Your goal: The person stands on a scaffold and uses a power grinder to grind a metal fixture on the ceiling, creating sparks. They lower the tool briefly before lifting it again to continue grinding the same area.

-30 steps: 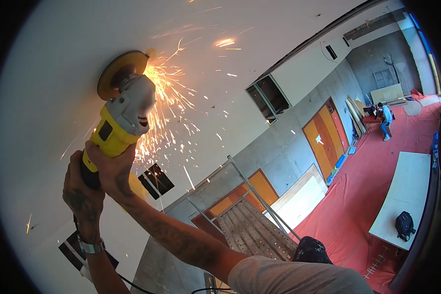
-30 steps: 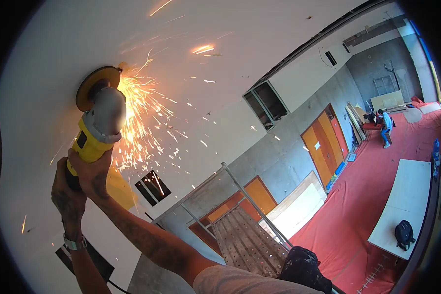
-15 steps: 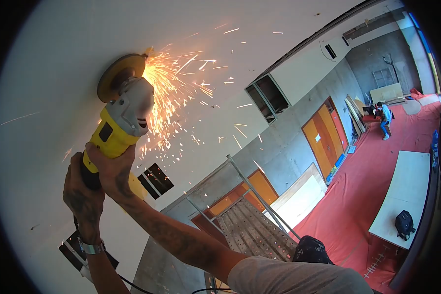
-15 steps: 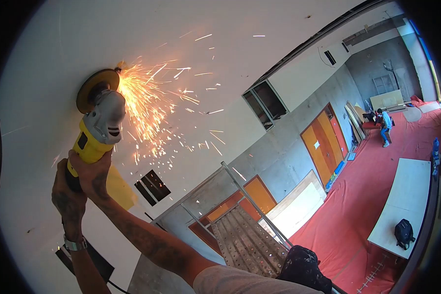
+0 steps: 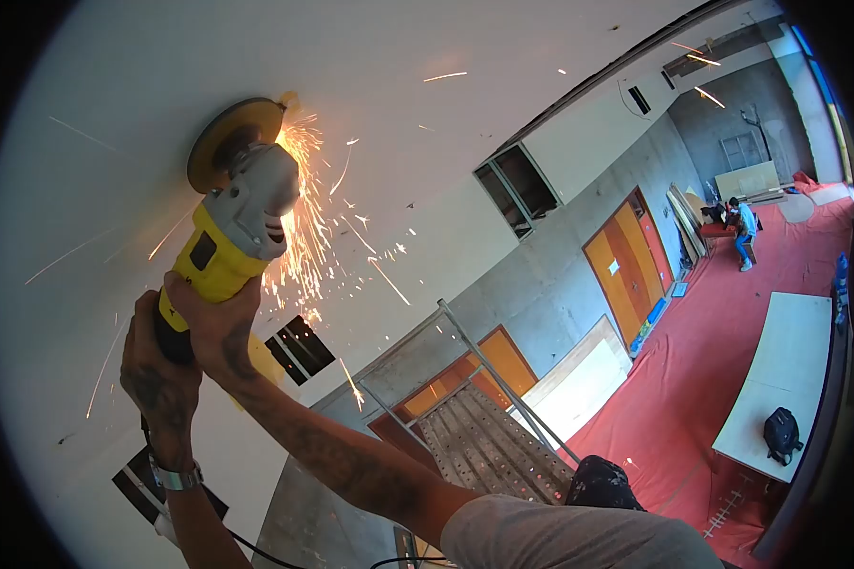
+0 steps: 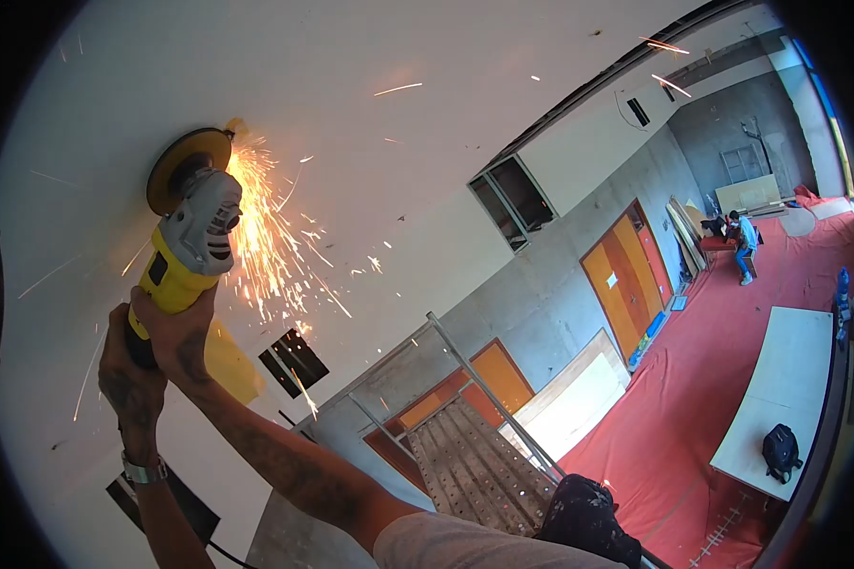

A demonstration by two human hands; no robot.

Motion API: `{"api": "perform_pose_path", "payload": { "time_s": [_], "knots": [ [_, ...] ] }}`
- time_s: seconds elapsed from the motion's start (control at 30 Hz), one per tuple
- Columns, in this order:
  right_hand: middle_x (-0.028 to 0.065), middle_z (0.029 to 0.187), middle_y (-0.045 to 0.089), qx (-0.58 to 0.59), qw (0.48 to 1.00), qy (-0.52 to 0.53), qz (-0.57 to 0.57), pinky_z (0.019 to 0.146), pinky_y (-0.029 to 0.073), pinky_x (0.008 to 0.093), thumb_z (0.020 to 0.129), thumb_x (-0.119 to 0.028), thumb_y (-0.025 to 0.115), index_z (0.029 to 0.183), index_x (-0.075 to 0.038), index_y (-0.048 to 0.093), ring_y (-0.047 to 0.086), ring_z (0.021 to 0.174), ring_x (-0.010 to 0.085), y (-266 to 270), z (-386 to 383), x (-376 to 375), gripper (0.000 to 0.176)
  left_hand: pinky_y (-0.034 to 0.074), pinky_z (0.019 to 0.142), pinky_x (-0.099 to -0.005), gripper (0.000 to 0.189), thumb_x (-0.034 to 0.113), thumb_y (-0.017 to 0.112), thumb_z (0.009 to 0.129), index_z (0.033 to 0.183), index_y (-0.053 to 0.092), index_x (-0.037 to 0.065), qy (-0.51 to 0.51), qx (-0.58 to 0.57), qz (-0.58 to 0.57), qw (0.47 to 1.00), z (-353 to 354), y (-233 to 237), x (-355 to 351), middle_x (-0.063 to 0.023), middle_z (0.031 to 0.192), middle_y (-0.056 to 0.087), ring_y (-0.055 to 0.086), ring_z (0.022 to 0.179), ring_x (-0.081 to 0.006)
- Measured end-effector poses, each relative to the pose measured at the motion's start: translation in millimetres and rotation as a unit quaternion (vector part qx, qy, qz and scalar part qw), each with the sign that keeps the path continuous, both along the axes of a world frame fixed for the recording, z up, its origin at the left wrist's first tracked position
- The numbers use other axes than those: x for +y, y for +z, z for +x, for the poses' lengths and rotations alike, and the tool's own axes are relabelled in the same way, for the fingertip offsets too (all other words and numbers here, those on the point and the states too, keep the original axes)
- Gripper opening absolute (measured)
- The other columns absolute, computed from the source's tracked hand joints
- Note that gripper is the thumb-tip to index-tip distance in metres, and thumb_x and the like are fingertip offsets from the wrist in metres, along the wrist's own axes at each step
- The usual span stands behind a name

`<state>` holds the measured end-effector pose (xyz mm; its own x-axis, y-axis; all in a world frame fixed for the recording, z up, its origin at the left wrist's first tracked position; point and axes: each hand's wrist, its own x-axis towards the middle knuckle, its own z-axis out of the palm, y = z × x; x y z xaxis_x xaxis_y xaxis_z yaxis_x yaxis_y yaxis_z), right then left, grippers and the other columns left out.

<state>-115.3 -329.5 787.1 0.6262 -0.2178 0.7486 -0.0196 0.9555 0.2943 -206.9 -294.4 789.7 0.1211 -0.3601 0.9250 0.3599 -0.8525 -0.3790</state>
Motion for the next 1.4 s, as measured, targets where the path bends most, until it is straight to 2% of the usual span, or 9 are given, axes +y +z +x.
{"api": "perform_pose_path", "payload": {
  "time_s": [0.4,0.6,1.1,1.4],
  "knots": [
    [0.0083,0.108,0.06,0.009,1.0,-0.009,0.02,0.084,0.056,0.0349,0.083,-0.007,0.078,0.125,-0.003,0.044,0.064,0.096,0.0183,6,-2,2,0.054,0.057,0.077,-0.0444,0.062,0.023,0.087,0.075,0.127,0.056,0.009,-0.022,-0.001,0.033,0.999,-1,4,0,-0.0144,0.103,0.069,0.071,0.092,-0.036],
    [0.0073,0.106,0.06,0.007,1.0,-0.003,0.016,0.083,0.056,0.0342,0.083,-0.007,0.078,0.124,-0.004,0.044,0.064,0.094,0.0176,4,-1,4,0.054,0.057,0.076,-0.0442,0.063,0.022,0.088,0.074,0.126,0.056,0.008,-0.01,0.001,0.01,1.0,0,2,-3,-0.0138,0.101,0.069,0.071,0.091,-0.0357],
    [0.0088,0.11,0.059,-0.002,1.0,0.004,0.024,0.085,0.056,0.035,0.082,-0.006,0.078,0.127,-0.004,0.042,0.063,0.098,0.0184,5,3,6,0.057,0.056,0.078,-0.0441,0.065,0.021,0.088,0.074,0.129,0.056,0.007,-0.008,-0.002,0.021,1.0,2,3,4,-0.0155,0.104,0.069,0.07,0.094,-0.0359],
    [0.0091,0.108,0.06,0.006,1.0,0.004,0.007,0.085,0.056,0.0357,0.084,-0.006,0.076,0.127,-0.004,0.042,0.065,0.095,0.0198,-2,-2,-5,0.055,0.056,0.076,-0.0446,0.057,0.022,0.084,0.079,0.126,0.056,0.007,-0.001,-0.004,0.014,1.0,3,-1,-3,-0.0147,0.102,0.069,0.07,0.092,-0.0356]
  ]
}}
